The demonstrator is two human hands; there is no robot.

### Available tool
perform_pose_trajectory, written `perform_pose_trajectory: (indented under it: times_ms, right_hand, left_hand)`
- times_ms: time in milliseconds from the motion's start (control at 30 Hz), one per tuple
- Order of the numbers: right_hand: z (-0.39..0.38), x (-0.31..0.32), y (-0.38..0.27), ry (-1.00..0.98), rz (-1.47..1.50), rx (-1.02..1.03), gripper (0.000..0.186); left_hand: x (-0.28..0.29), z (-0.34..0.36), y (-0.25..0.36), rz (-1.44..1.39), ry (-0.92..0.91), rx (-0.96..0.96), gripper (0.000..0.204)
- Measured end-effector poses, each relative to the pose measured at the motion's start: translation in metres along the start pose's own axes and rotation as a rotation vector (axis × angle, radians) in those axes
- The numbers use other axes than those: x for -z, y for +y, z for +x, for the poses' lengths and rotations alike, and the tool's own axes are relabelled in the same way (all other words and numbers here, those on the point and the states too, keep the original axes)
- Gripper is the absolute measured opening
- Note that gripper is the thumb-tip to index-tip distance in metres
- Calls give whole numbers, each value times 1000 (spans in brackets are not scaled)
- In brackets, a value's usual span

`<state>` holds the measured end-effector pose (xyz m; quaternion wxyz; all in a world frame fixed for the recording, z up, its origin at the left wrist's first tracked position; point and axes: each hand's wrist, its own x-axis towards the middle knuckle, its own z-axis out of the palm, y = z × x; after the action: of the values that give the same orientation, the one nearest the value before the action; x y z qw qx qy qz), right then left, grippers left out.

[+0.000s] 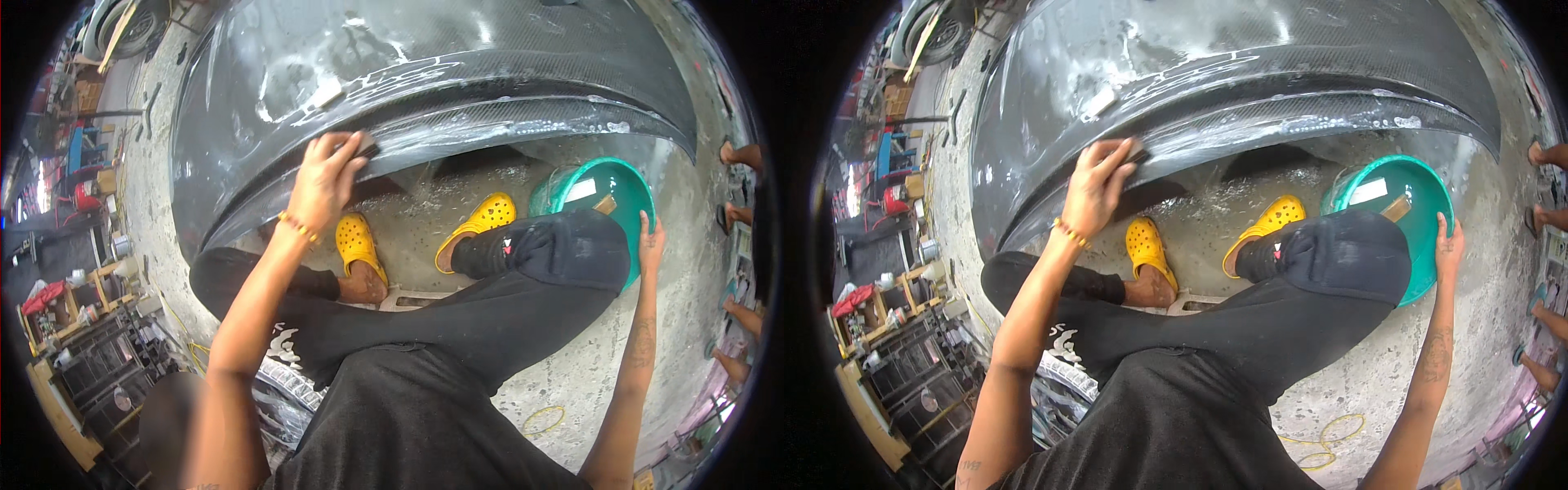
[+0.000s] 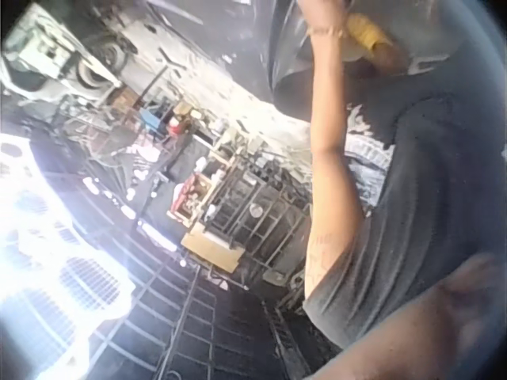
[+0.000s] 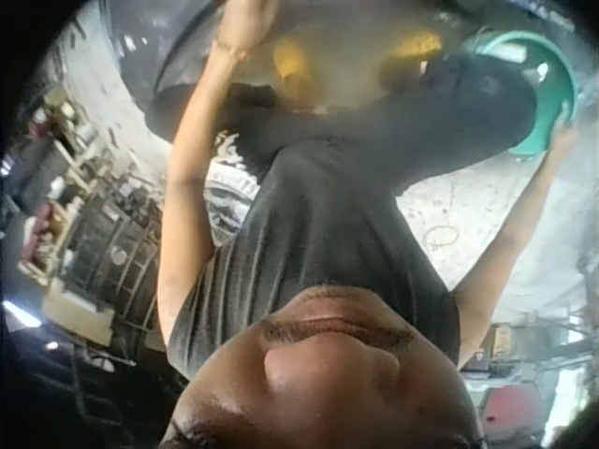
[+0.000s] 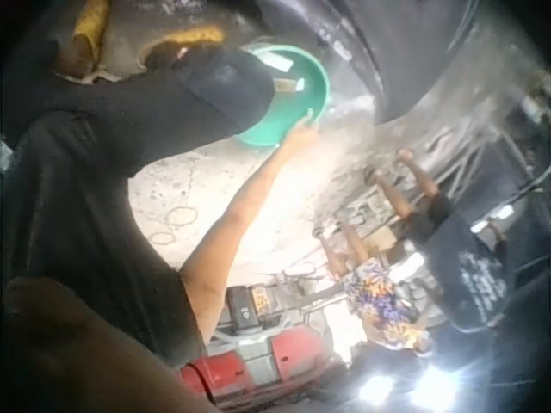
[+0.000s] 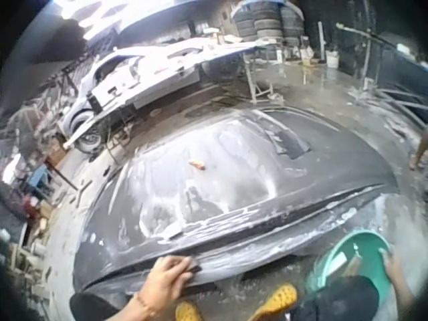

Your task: Wet sanding the edge of a carbon fiber car hood using sandpaper.

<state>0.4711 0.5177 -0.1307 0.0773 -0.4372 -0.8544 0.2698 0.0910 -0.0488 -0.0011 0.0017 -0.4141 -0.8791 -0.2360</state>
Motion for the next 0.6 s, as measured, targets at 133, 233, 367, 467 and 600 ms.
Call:
perform_pose_trajectory:
  times_ms: [133, 233, 367, 467, 600]
  right_hand:
    - [-6, -4, -15, 75, 59, 66, 37]
    - [-6, -11, -16, 38, 34, -7, 36]
    - [-13, -2, -15, -2, 15, -149, 39]
    - [-7, -6, -31, 48, 14, 6, 43]
    - [-3, -14, -24, 5, 45, -56, 43]
  left_hand:
    - [-34, 47, 36, 0, 22, -77, 35]
    - [-80, 103, 70, -46, -30, -185, 35]
    - [-73, 94, 49, -99, 29, -318, 40]
    - [-66, 100, 42, -113, -8, -311, 44]
    - [-122, 162, 90, -128, 36, -427, 36]
